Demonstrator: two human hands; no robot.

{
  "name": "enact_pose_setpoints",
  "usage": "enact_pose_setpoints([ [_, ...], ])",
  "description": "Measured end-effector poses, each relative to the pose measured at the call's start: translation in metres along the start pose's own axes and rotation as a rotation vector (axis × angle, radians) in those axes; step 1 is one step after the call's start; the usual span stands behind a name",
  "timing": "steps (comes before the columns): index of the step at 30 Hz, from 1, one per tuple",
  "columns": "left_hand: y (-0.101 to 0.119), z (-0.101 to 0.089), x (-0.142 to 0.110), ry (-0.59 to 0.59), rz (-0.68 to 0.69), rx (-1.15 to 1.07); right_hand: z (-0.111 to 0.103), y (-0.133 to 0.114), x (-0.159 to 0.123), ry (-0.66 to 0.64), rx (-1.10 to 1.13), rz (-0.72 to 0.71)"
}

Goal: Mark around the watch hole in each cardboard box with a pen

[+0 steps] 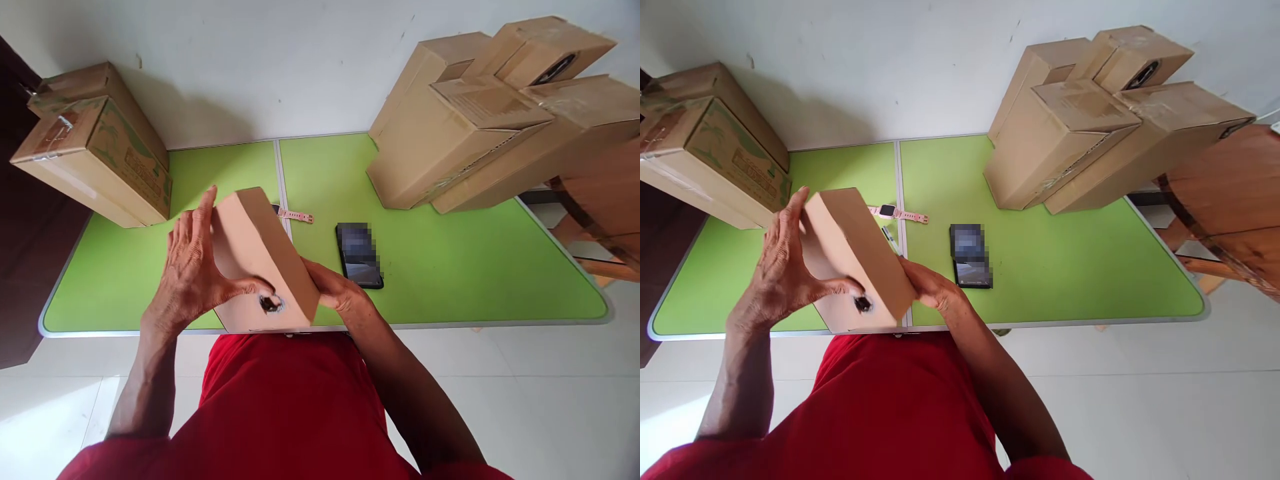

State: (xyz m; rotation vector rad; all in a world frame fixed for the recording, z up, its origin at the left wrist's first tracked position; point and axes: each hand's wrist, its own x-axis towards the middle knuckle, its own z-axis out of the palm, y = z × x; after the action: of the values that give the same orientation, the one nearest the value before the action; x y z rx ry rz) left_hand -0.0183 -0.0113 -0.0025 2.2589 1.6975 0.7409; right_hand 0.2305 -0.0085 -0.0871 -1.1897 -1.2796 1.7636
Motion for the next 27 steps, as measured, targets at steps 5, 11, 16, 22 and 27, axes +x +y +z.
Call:
enact_pose_setpoints([
  [5, -0.008, 0.008, -0.006, 0.069, -0.423, 0.019, -0.007, -0.005, -0.007, 0.043, 0.276, -0.055],
  [11, -0.001, 0.018, -0.039, -0.072, -0.605, -0.075, -0.013, -0.016, -0.023, 0.281, -0.142, -0.196],
  [16, -0.008, 0.000, -0.051, -0.166, -0.587, -0.268, -0.026, -0.042, -0.030, 0.083, -0.252, -0.168],
  [22, -0.025, -0.013, -0.043, -0.306, -0.429, -0.509, -0.006, -0.057, -0.007, -0.142, -0.520, -0.181],
  [27, -0.039, -0.009, -0.041, -0.582, -0.583, -0.579, 0.017, -0.051, 0.026, -0.205, -0.543, -0.217],
])
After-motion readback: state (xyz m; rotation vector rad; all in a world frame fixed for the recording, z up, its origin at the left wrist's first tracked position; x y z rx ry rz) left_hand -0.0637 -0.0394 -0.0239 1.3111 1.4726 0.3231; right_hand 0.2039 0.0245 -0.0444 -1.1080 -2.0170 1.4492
